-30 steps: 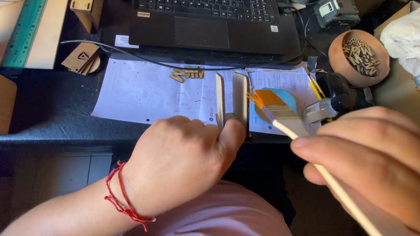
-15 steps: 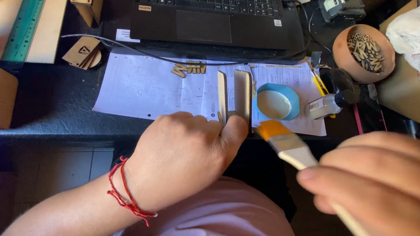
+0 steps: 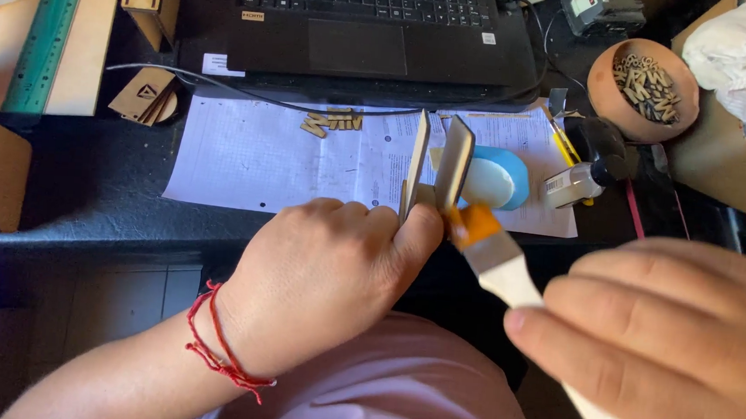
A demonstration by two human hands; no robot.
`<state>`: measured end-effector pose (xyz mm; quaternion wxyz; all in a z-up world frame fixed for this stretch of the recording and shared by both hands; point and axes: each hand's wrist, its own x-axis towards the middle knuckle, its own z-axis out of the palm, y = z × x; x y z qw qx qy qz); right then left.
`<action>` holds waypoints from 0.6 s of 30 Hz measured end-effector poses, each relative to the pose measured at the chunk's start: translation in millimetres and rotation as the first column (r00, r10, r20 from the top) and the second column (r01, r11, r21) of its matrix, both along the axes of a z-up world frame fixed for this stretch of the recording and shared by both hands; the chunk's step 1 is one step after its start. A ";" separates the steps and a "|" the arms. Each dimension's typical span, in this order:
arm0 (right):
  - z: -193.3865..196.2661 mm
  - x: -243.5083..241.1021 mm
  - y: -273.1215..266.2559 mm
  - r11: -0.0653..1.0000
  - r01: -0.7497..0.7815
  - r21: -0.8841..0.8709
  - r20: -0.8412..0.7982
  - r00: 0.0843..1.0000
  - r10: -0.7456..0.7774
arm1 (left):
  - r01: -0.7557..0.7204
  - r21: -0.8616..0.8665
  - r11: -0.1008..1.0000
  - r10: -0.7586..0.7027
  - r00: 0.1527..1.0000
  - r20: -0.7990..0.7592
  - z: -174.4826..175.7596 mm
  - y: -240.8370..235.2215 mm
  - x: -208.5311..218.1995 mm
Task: The person is applying a clear varnish or coating to small laser-cut wooden signs using a paintbrush at a workstation.
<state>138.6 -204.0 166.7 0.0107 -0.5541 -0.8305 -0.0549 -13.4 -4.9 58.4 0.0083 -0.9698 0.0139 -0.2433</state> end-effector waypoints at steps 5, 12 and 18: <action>-5.0 -11.1 -7.4 0.995 0.093 0.043 0.007 0.996 -0.094 | 0.009 -0.022 1.000 -0.010 1.000 -0.008 -3.2 0.4 0.5; -3.6 -8.6 -3.1 0.999 0.029 0.028 -0.025 0.999 -0.029 | 0.012 -0.001 1.000 -0.012 1.000 -0.010 -1.9 -1.3 -0.2; -9.4 0.7 -19.8 0.987 0.158 -0.002 -0.097 0.983 -0.157 | 0.053 -0.002 0.999 -0.053 0.997 0.049 -5.4 5.4 -3.6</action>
